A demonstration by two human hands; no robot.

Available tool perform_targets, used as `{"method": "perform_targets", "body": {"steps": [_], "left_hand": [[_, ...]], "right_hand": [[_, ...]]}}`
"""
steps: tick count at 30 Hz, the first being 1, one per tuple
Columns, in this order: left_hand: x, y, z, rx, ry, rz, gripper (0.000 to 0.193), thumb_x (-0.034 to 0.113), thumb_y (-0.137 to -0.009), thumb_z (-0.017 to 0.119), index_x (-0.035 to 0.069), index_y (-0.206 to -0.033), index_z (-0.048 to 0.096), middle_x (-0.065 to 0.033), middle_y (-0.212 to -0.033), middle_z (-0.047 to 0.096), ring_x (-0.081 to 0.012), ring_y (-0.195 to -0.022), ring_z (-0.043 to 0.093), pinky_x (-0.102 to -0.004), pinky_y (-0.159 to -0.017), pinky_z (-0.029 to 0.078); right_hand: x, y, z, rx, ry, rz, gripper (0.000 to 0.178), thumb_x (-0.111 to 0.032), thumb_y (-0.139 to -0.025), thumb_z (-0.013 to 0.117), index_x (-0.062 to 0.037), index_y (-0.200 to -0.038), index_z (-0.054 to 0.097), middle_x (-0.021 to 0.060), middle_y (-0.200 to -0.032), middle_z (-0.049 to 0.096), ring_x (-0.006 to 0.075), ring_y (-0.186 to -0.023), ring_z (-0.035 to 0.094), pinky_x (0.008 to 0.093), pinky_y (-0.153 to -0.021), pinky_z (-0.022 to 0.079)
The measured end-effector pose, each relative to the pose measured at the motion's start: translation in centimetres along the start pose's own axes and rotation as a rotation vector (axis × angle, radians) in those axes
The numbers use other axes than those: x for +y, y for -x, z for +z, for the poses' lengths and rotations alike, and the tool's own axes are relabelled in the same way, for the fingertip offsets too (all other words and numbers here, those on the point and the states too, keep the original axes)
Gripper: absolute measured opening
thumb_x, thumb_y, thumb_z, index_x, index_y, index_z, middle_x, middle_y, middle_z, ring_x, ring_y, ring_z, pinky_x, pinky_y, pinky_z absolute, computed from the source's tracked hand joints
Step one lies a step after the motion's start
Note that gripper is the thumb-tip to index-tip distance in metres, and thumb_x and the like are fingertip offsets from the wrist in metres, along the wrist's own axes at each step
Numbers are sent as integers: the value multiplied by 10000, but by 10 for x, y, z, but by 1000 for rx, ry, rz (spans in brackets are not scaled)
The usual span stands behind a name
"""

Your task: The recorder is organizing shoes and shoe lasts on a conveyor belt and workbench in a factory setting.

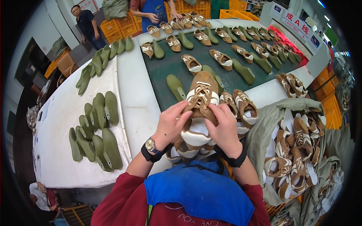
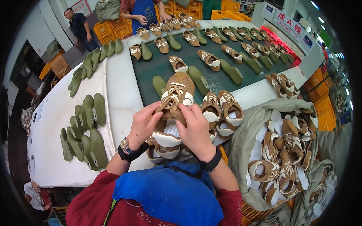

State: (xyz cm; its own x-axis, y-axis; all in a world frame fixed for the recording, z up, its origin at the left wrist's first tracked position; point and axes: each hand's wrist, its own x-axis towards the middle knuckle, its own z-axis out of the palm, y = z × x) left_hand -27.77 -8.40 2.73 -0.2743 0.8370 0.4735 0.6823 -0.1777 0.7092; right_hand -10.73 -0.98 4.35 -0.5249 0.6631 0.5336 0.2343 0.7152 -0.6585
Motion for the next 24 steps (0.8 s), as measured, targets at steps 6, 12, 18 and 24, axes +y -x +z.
{"method": "perform_targets", "body": {"steps": [6, 12, 18, 24], "left_hand": [[-3, 6, 3, 144, 138, -141, 193, 112, -887, 569, -14, -1017, 636, -171, -859, 667, -268, -735, 661, -307, -653, 514], [-5, 10, -9, 125, 53, -139, 163, 95, -870, 578, -9, -977, 645, -156, -847, 666, -262, -735, 658, -301, -653, 513], [15, 15, -18, -98, -57, 180, 506, 218, -730, 747, 22, -1155, 555, -205, -1294, 468, -352, -1171, 486, -372, -971, 403], [3, 23, -11, -179, -44, 32, 613, 245, -673, 799, 13, -1147, 486, -238, -1369, 370, -385, -1216, 444, -392, -989, 403]], "right_hand": [[0, 0, -8, -63, -65, 6, 407, 4, -693, 676, 2, -1089, 582, 119, -848, 509, 247, -695, 554, 327, -597, 458], [12, 5, -11, -134, -294, 134, 360, 20, -715, 642, 5, -1071, 594, 74, -781, 460, 138, -614, 467, 254, -537, 393], [25, -1, 5, 33, -171, 208, 384, 39, -702, 666, 19, -1074, 575, 83, -815, 495, 167, -665, 505, 276, -562, 429], [23, -3, 14, -29, -140, 226, 361, 13, -740, 663, 6, -1092, 580, 71, -876, 522, 157, -706, 533, 262, -607, 463]]}}
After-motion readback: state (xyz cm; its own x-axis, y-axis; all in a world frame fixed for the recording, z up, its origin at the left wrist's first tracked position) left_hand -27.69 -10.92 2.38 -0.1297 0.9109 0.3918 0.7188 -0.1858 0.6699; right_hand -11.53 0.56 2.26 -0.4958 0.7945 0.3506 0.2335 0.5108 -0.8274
